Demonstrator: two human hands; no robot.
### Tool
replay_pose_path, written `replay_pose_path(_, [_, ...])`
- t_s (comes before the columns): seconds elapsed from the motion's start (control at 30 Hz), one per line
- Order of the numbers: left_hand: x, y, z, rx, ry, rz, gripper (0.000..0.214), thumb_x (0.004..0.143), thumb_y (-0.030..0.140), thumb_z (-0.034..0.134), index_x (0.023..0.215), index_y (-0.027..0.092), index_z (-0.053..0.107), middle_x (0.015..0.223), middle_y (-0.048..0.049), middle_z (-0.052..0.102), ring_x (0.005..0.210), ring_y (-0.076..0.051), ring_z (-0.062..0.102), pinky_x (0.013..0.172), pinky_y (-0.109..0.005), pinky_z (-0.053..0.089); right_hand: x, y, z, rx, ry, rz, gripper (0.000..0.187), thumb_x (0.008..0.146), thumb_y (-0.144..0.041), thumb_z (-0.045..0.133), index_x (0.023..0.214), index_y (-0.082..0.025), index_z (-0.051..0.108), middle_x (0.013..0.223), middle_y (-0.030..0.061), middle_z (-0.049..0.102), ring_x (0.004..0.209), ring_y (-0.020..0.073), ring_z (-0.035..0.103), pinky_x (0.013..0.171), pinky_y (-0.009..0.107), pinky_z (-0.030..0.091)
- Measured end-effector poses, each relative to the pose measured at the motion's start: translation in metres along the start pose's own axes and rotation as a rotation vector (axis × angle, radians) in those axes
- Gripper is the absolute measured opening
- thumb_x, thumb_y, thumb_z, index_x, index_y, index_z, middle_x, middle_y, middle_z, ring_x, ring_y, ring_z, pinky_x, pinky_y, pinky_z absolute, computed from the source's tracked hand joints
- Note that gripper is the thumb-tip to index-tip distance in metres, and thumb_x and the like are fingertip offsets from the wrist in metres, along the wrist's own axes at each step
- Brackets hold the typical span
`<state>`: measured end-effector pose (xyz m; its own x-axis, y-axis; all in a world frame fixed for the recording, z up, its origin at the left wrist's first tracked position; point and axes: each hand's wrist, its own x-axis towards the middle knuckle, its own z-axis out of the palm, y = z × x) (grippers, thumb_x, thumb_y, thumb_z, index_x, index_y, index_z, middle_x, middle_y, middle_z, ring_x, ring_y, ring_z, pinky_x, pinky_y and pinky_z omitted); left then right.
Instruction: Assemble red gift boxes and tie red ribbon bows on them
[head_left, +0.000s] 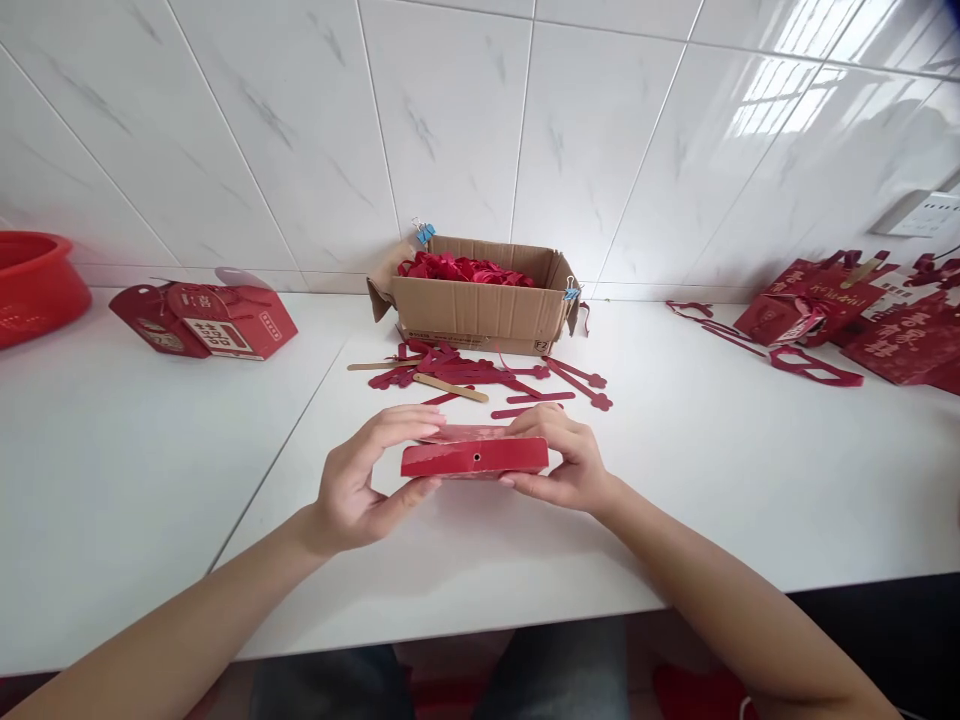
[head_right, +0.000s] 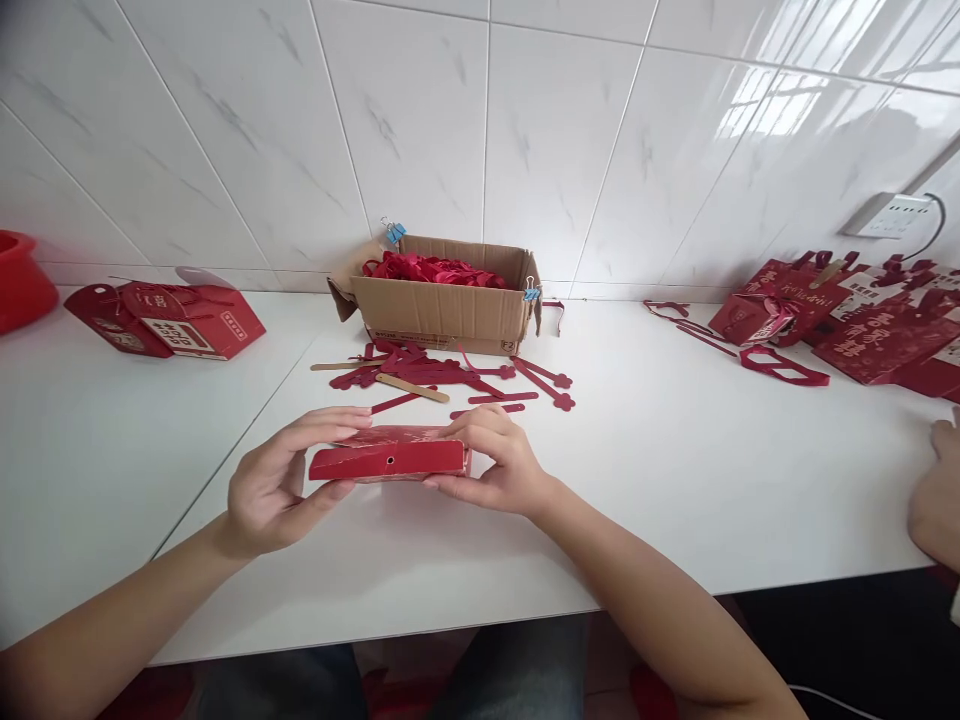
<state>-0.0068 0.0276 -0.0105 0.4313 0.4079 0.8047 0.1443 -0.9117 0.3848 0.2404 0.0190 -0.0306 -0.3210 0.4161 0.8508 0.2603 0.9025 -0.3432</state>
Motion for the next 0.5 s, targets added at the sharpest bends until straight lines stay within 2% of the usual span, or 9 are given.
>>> replay_pose_path(0.1, [-0.003, 0.001, -0.003, -0.052, 0.087, -0.019, 0.045, 0.075, 0.013, 0.072, 0.116, 0.018, 0.052, 0.108, -0.0123, 0.069, 0.103, -0.025, 0.068, 0.09, -0.044, 0.057, -0.001, -0.004, 0.003, -0.03, 0.003, -0.047, 0.017, 0.08, -0.03, 0.071, 0.089, -0.02, 0.061, 0.084, 0.0075, 0.07, 0.073, 0.0185, 0.065, 0.067, 0.035, 0.051])
replay_pose_path(0.2, [-0.005, 0.004, -0.006, -0.07, 0.071, -0.024, 0.032, 0.075, 0.01, 0.071, 0.098, 0.019, 0.052, 0.105, -0.0101, 0.069, 0.101, -0.025, 0.069, 0.088, -0.043, 0.058, -0.001, -0.007, 0.004, -0.063, 0.002, -0.083, 0.015, 0.079, -0.027, 0.07, 0.087, -0.019, 0.06, 0.083, 0.0072, 0.069, 0.069, 0.0179, 0.063, 0.063, 0.035, 0.049])
replay_pose_path(0.3, [-0.007, 0.009, -0.007, -0.008, 0.078, -0.019, 0.024, 0.077, 0.01, 0.07, 0.093, 0.019, 0.055, 0.107, -0.0099, 0.069, 0.1, -0.025, 0.069, 0.083, -0.041, 0.06, -0.001, -0.01, 0.004, -0.068, -0.005, -0.1, 0.014, 0.079, -0.023, 0.069, 0.09, -0.019, 0.06, 0.084, 0.0079, 0.069, 0.069, 0.018, 0.063, 0.061, 0.034, 0.049])
replay_pose_path(0.4, [-0.007, 0.015, -0.008, 0.026, 0.103, 0.028, 0.031, 0.076, 0.004, 0.069, 0.098, 0.021, 0.057, 0.108, -0.0085, 0.069, 0.096, -0.023, 0.07, 0.078, -0.036, 0.062, 0.0, -0.014, 0.004, -0.052, -0.018, -0.092, 0.019, 0.08, -0.02, 0.067, 0.098, -0.018, 0.061, 0.085, 0.009, 0.069, 0.072, 0.0193, 0.064, 0.062, 0.035, 0.05])
replay_pose_path(0.5, [-0.005, 0.017, -0.006, -0.072, 0.1, 0.024, 0.048, 0.079, 0.004, 0.065, 0.121, 0.024, 0.052, 0.108, -0.0093, 0.068, 0.094, -0.022, 0.07, 0.078, -0.037, 0.062, 0.002, -0.016, 0.004, -0.025, -0.039, -0.101, 0.022, 0.08, -0.017, 0.066, 0.101, -0.017, 0.061, 0.086, 0.0101, 0.07, 0.074, 0.0205, 0.065, 0.062, 0.036, 0.051])
